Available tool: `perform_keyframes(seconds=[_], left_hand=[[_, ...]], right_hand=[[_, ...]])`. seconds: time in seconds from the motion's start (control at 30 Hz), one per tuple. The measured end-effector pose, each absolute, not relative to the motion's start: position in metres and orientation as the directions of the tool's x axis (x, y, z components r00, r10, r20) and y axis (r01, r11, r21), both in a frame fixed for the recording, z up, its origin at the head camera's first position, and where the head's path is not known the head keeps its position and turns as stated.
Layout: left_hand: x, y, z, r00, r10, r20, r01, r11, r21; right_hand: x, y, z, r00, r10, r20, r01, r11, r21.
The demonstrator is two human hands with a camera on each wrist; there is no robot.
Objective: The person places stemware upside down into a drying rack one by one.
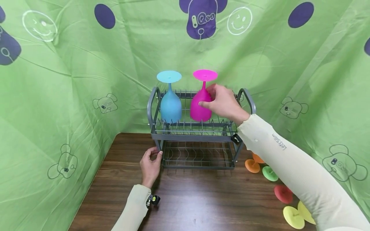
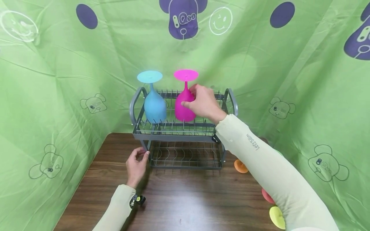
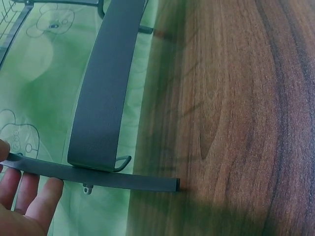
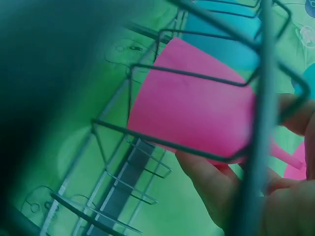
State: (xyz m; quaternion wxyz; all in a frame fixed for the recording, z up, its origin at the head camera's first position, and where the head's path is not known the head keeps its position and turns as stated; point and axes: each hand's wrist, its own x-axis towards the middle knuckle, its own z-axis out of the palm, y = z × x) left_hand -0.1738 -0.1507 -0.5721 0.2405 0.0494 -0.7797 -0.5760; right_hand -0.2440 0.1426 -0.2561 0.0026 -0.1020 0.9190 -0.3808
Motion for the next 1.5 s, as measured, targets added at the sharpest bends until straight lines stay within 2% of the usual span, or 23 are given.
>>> perform_keyframes(seconds=[0.67, 0.97, 1.33, 1.5], left_hand=[[-0.174, -0.149, -0.573, -0.864, -0.384, 0.325, 0.199, 0.333, 0.922], [-0.174, -0.149, -0.572, -0.864, -0.381, 0.329, 0.202, 0.336, 0.92], [-0.176, -0.148, -0.573, -0.86, -0.386, 0.333, 0.208, 0.331, 0.921], [-0.176, -0.148, -0.574, -0.859, -0.387, 0.334, 0.206, 0.337, 0.919]], right_hand=[[-0.243, 0.142, -0.266, -0.981, -0.176, 0.088, -0.185, 0.682, -0.708], [-0.235, 0.153, -0.263, -0.987, -0.152, 0.043, -0.138, 0.693, -0.708], [-0.198, 0.181, -0.235, -0.986, -0.128, 0.109, -0.167, 0.665, -0.728], [-0.172, 0.205, -0.234, -0.986, -0.075, 0.15, -0.162, 0.647, -0.745]])
